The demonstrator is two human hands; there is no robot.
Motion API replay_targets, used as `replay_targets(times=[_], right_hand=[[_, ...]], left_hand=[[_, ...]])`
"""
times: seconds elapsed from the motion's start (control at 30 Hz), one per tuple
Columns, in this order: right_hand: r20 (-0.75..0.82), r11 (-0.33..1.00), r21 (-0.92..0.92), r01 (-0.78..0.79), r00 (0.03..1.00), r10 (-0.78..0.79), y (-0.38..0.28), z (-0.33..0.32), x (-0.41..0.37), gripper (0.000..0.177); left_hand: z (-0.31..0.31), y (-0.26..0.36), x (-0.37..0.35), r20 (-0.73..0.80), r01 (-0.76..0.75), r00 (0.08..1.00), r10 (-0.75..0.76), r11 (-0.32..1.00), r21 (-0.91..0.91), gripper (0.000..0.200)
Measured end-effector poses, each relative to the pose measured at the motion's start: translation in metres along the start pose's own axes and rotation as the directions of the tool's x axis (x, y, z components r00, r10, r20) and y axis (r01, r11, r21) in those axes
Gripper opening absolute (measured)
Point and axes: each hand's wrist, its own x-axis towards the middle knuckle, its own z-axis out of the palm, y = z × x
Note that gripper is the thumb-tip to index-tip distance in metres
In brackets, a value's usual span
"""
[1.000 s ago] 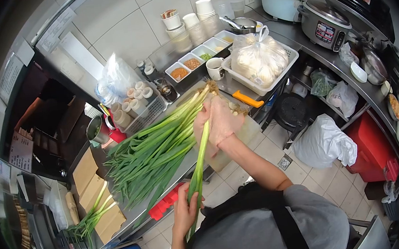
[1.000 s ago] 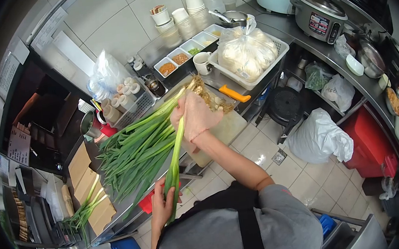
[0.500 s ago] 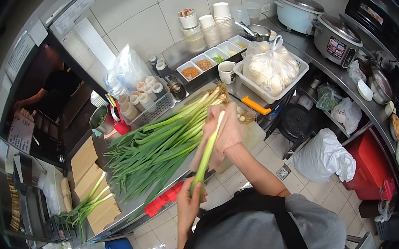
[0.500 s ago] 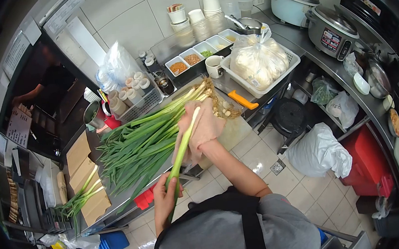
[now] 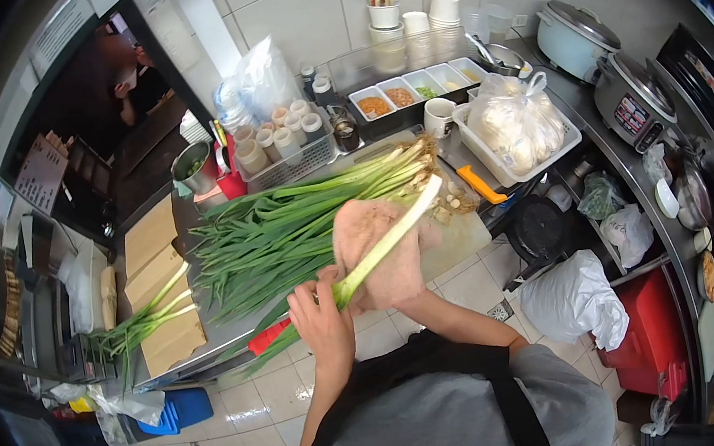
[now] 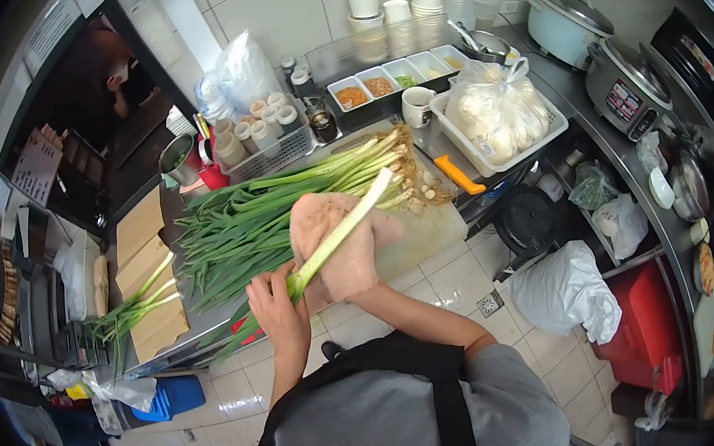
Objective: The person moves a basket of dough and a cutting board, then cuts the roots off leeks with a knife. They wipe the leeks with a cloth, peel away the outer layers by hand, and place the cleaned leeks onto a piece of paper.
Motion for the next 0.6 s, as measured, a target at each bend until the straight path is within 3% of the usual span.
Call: replay_targets(times=[0.03,0.07,0.17,0.27,0.37,0.43,0.5,0.57,0.6], right_hand=[[-0.044,0.915,0.397,-0.073,0.994,0.099,-0.007,0.014,-0.003,0.004],[-0.088,0.719,0.691,-0.082,0.977,0.196,-0.017,0.024,-0.005,0.004],[0.181,0.743,0.662,-0.099,0.983,-0.03,-0.04,0.036,-0.004,0.004],[0.263,0.63,0.75,-0.202,0.965,-0.004,-0.079,-0.004,0.005,0.007],[0.102,0.611,0.786,-0.096,0.994,0.025,-0.077,0.054,-0.007,0.006],[0.044,0.71,0.704,-0.019,0.999,-0.017,-0.079,0.063,-0.006,0.008],[0.131,0.907,0.421,0.004,0.989,-0.065,-0.082,0.047,0.005,0.01],[0.226,0.994,0.092,0.056,0.971,-0.076,-0.086,0.031,0.014,0.011],[0.143,0.987,0.156,-0.022,0.99,-0.001,-0.084,0.044,0.013,0.013]], left_hand=[[-0.001,-0.004,0.003,-0.006,0.016,1.0,-0.016,1.0,-0.005,0.044],[-0.003,-0.006,0.007,-0.001,0.041,0.999,-0.041,0.999,0.012,0.043],[-0.009,-0.014,0.014,0.008,0.082,0.997,-0.082,0.995,0.052,0.042],[-0.008,-0.033,0.013,0.008,0.064,0.998,-0.064,0.997,0.039,0.046],[-0.013,-0.049,0.011,-0.008,0.054,0.999,-0.054,0.997,-0.054,0.048],[-0.021,-0.051,0.013,-0.005,0.044,0.999,-0.045,0.993,-0.113,0.049],[-0.027,-0.054,0.016,-0.015,0.04,0.999,-0.042,0.992,-0.121,0.05],[-0.03,-0.061,0.018,-0.015,0.038,0.999,-0.04,0.994,-0.107,0.05],[-0.03,-0.067,0.019,-0.011,0.037,0.999,-0.038,0.995,-0.089,0.049]])
